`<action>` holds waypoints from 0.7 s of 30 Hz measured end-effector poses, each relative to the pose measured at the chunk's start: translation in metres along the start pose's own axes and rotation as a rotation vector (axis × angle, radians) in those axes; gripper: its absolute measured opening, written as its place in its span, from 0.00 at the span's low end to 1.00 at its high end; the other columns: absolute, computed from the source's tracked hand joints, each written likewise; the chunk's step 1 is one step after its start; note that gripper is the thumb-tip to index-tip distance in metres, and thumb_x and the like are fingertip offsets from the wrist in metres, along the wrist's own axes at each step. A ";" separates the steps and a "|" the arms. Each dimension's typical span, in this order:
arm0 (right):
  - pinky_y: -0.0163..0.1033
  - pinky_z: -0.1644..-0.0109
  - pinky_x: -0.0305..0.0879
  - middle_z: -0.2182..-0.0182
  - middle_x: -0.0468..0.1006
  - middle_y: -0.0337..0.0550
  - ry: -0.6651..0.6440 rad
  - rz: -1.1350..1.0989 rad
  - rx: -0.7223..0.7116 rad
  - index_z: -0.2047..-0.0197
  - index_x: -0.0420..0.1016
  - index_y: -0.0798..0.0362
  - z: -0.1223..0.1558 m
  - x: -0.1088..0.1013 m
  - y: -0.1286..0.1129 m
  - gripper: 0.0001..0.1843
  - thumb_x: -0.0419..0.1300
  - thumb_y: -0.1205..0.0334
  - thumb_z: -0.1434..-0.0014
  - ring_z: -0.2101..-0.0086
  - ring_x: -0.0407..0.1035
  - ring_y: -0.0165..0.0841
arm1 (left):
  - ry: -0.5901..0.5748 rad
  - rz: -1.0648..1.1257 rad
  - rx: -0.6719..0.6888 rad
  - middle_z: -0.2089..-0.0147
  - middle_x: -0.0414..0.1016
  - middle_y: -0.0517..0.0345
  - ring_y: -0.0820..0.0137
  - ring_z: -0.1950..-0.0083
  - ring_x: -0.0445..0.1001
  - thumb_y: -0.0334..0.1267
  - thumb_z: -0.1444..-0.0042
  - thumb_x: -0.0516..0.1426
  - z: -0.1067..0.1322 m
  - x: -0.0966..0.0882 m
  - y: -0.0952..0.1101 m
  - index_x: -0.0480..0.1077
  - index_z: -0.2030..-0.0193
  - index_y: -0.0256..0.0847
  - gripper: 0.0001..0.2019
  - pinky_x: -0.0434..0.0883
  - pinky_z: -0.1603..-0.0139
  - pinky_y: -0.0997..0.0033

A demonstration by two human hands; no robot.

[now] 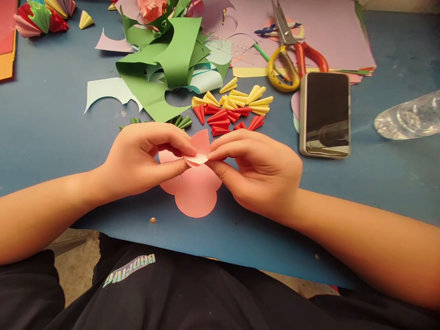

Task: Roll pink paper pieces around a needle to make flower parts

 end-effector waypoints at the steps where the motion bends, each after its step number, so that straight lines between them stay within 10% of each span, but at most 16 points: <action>1: 0.44 0.60 0.78 0.63 0.87 0.44 0.007 -0.016 0.008 0.61 0.83 0.49 0.000 0.000 0.001 0.07 0.68 0.72 0.35 0.64 0.81 0.36 | -0.006 -0.030 0.017 0.59 0.88 0.57 0.67 0.60 0.84 0.37 0.42 0.72 0.000 0.000 0.001 0.84 0.61 0.50 0.04 0.81 0.58 0.67; 13: 0.46 0.60 0.81 0.65 0.86 0.43 0.023 -0.244 0.278 0.62 0.82 0.47 0.006 0.007 0.024 0.05 0.73 0.59 0.35 0.63 0.81 0.38 | -0.051 -0.133 0.113 0.61 0.90 0.57 0.68 0.59 0.87 0.40 0.35 0.69 -0.002 0.007 0.014 0.82 0.65 0.47 0.06 0.82 0.56 0.71; 21: 0.41 0.61 0.82 0.66 0.83 0.39 0.045 -0.364 0.306 0.57 0.79 0.48 0.010 0.010 0.030 0.11 0.76 0.62 0.38 0.64 0.81 0.34 | -0.031 0.003 0.031 0.57 0.89 0.55 0.66 0.59 0.89 0.38 0.36 0.69 0.002 0.007 0.001 0.79 0.46 0.44 0.13 0.85 0.58 0.67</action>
Point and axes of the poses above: each hand's wrist, its own z-axis away from the middle knuckle, its own x-axis out of the palm, y = z × x, the point moved 10 cm from there along -z, towards the middle knuckle
